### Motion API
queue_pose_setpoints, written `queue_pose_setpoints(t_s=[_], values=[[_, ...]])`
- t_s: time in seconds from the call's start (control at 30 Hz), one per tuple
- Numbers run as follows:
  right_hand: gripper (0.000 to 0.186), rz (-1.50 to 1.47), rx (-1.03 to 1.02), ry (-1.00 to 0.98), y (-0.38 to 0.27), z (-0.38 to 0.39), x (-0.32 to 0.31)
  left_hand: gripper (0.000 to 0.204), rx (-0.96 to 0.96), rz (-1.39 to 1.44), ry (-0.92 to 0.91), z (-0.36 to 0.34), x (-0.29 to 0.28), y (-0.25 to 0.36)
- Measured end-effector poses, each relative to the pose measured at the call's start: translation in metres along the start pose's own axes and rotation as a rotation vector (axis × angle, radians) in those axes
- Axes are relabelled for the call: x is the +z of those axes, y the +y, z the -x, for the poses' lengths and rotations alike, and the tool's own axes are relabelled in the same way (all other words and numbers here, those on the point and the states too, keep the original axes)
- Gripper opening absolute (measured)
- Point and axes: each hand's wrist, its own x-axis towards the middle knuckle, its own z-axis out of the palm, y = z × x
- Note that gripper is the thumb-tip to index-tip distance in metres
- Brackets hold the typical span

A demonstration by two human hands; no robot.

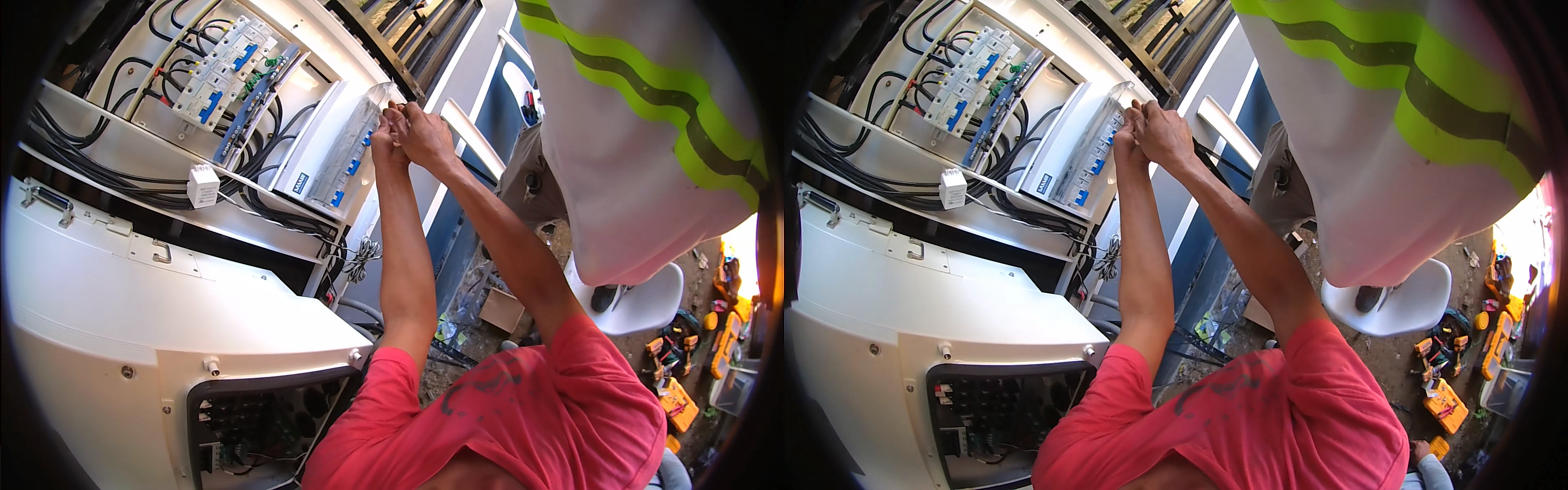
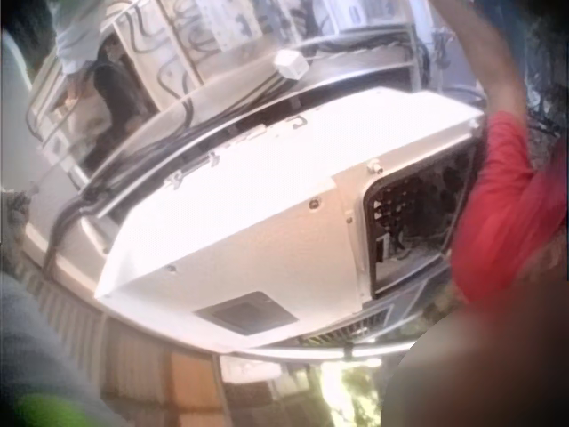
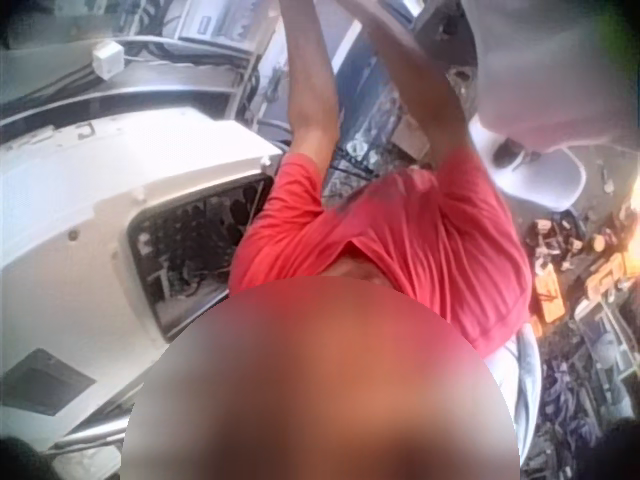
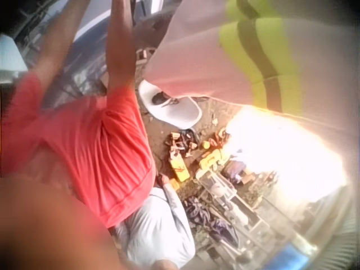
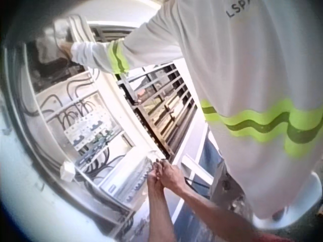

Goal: The person strips and shapes green wires, then uses a screwdriver to connect them to terminals inside an open electrical panel. A coworker in a high-visibility shirt stands nearby and occasionally reaches into the panel.

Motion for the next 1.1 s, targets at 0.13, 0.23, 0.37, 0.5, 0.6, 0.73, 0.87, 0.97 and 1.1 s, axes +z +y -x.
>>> queue_pose_setpoints(t_s=[0.13, 0.23, 0.37, 0.5, 0.6, 0.73, 0.87, 0.97, 1.1], values=[[0.024, 0.067, -0.064, 0.022, 0.006, -0.004, 0.007, 0.043, 0.07, -0.069, 0.041, 0.006, -0.001, -0.008], [0.026, 0.16, -0.254, 0.155, 0.012, -0.003, 0.016, 0.046, 0.055, -0.291, 0.018, 0.01, 0.001, -0.008], [0.02, 0.13, -0.317, 0.19, 0.008, 0.0, 0.02, 0.046, 0.02, -0.287, -0.049, 0.002, 0.003, 0.003], [0.018, -0.055, -0.1, 0.156, -0.002, 0.0, 0.007, 0.037, 0.039, -0.116, 0.01, 0.0, 0.006, -0.001], [0.025, -0.045, 0.068, -0.013, -0.007, -0.003, 0.0, 0.043, 0.066, -0.057, 0.023, 0.008, 0.016, -0.006], [0.025, 0.035, -0.067, 0.042, -0.005, -0.003, 0.005, 0.045, 0.061, -0.209, 0.029, 0.033, 0.03, -0.014], [0.02, 0.204, -0.324, 0.111, 0.003, -0.001, 0.014, 0.049, 0.088, -0.332, 0.205, 0.082, 0.021, -0.029], [0.021, 0.187, -0.404, 0.125, 0.006, -0.004, 0.019, 0.061, 0.225, -0.26, 0.546, 0.128, -0.005, -0.037], [0.013, 0.092, -0.243, 0.119, 0.006, -0.009, 0.02, 0.068, 0.368, -0.272, 0.603, 0.163, -0.037, -0.02]])
